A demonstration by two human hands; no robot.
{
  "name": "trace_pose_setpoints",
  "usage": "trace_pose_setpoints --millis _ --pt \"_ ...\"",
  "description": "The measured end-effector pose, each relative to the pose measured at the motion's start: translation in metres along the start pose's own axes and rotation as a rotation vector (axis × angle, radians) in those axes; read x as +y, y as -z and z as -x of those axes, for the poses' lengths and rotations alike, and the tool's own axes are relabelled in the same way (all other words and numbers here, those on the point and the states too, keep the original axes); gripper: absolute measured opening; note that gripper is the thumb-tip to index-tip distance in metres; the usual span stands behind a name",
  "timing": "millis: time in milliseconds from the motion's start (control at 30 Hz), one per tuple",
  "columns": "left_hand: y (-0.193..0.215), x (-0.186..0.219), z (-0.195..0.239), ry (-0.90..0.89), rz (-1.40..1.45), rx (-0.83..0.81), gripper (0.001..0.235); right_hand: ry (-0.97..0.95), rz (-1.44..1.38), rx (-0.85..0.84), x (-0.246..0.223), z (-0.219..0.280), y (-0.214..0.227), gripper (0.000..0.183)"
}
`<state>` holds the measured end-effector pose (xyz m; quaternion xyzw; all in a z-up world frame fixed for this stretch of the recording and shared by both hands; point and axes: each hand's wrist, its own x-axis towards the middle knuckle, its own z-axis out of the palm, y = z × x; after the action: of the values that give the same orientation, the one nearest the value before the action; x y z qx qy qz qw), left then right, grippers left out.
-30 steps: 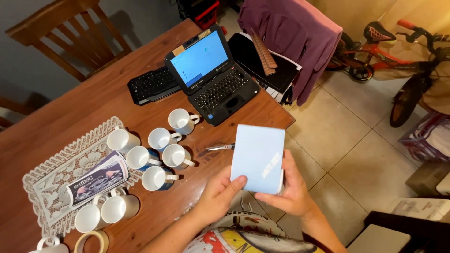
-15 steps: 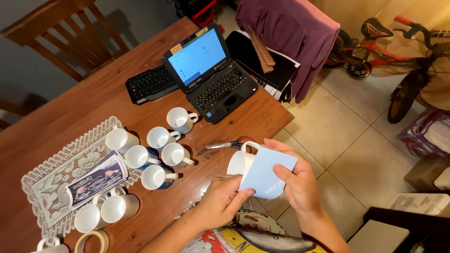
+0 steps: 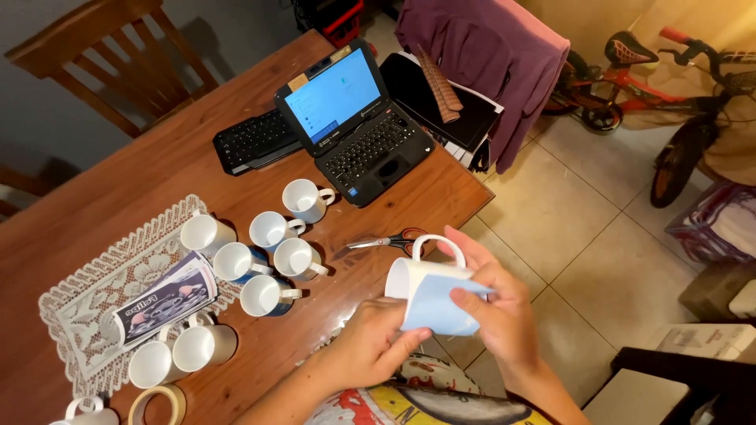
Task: Cutting out printed artwork and sticking it onto ceramic mugs in preparation for heat pressing.
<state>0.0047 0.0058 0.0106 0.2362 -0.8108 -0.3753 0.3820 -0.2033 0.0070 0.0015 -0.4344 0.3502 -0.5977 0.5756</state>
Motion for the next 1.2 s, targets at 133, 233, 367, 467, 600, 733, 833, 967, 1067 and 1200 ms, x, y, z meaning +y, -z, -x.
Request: trace_pose_setpoints --millis 133,233,367,467,600,733,833,967,1067,1200 --pt "-0.008 -0.005 0.007 0.387 0.318 0.065 0.028 0.425 0.531 -0.138 0.006 0.007 0.004 0.008" --pt "-0.009 0.002 0.004 0.402 0.451 0.143 0.038 0.497 0.619 -0.135 0.012 0.010 0.008 0.008" --pt "-0.008 0.005 0.006 0.418 0.329 0.156 0.034 0.470 0.495 -0.097 0.012 0.009 -0.005 0.011" --pt "-0.004 0.010 0.005 0.352 0.182 0.158 0.025 0.384 0.363 -0.049 0.005 0.010 -0.020 0.040" --pt "-0.003 0.013 0.005 0.293 0.179 0.163 0.024 0.165 0.171 -0.062 0.007 0.007 -0.018 0.083" --pt "-0.004 0.013 0.005 0.359 0.320 0.181 0.027 0.090 0.240 -0.063 0.013 0.009 -0.010 0.066" --pt "-0.007 0.013 0.004 0.427 0.488 0.228 0.036 0.237 0.356 -0.149 0.012 0.009 -0.011 0.057" --pt "-0.010 0.010 0.005 0.464 0.591 0.298 0.037 0.297 0.354 -0.214 0.023 0.008 -0.007 0.046" --pt "-0.013 0.002 0.009 0.490 0.606 0.363 0.038 0.240 0.324 -0.221 0.029 0.007 -0.008 0.043" --pt "-0.019 -0.015 0.017 0.532 0.656 0.412 0.036 0.224 0.312 -0.226 0.038 0.001 -0.010 0.043"
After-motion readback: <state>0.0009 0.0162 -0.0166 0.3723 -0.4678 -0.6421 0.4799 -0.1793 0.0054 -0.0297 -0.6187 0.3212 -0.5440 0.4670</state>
